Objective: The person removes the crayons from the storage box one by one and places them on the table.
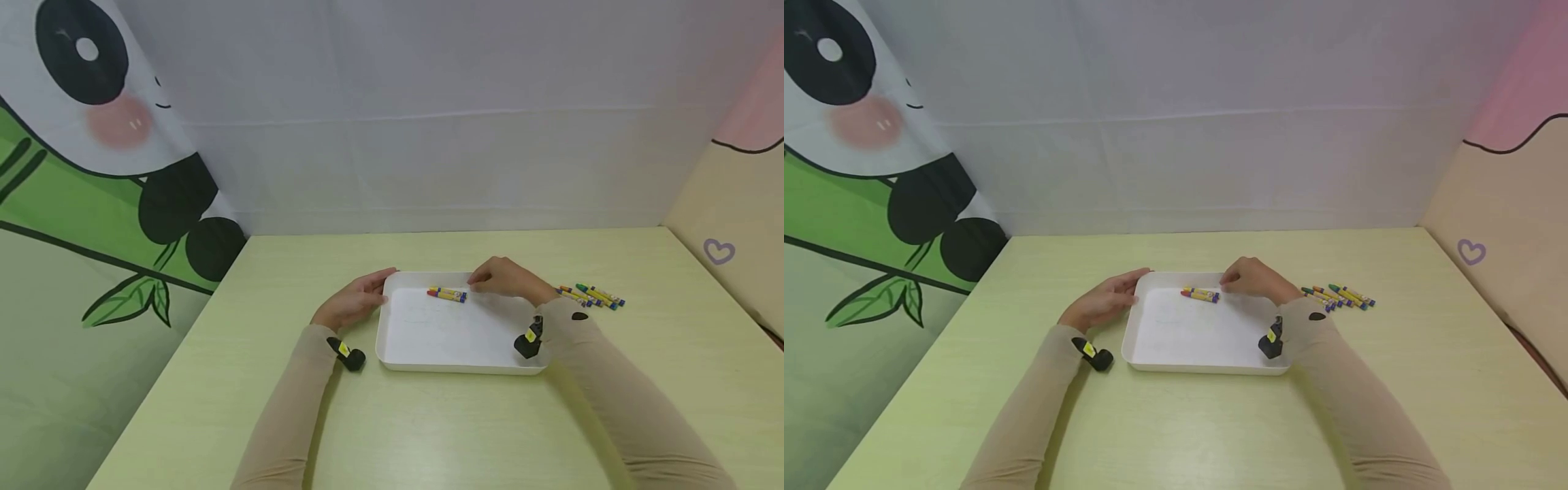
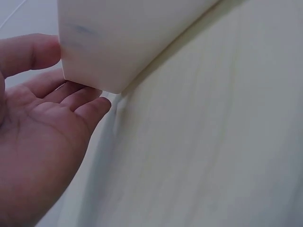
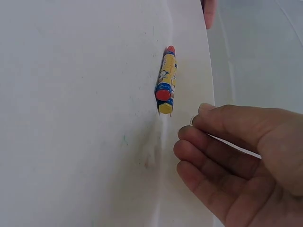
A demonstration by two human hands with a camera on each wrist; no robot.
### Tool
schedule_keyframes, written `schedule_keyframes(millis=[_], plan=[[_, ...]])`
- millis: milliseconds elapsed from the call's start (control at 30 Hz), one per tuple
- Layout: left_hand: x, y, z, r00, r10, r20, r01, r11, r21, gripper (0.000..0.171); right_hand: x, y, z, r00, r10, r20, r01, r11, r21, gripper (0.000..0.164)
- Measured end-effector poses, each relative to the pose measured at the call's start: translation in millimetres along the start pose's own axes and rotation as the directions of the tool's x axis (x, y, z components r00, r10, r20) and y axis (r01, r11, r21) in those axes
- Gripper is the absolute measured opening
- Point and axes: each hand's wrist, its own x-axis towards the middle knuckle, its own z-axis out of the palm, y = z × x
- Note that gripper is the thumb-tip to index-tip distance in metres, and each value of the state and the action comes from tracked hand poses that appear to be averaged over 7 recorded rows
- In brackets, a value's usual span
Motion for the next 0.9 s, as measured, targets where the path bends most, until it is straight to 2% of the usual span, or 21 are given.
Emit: schedule_keyframes(millis=[167, 567, 900], plan=[[-0.1, 1.3, -0.6, 1.0, 0.007, 0.009, -0.007, 1.0, 0.019, 0.067, 1, -4, 3, 1.0, 0.019, 0.01, -0.019, 1.0, 0.004, 0.027], [0.5, 0.9, -0.6, 1.0, -0.01, 0.011, 0.01, 1.0, -0.012, 0.068, 6, -8, 10, 1.0, 0.017, 0.024, -0.017, 1.0, -0.004, 0.026], [-1.2, 3.3, 1.1, 1.0, -0.008, 0.006, 0.008, 1.0, -0.021, 0.066, 6, -13, 15, 1.0, -0.028, 0.014, 0.029, 0.999, -0.031, 0.025]])
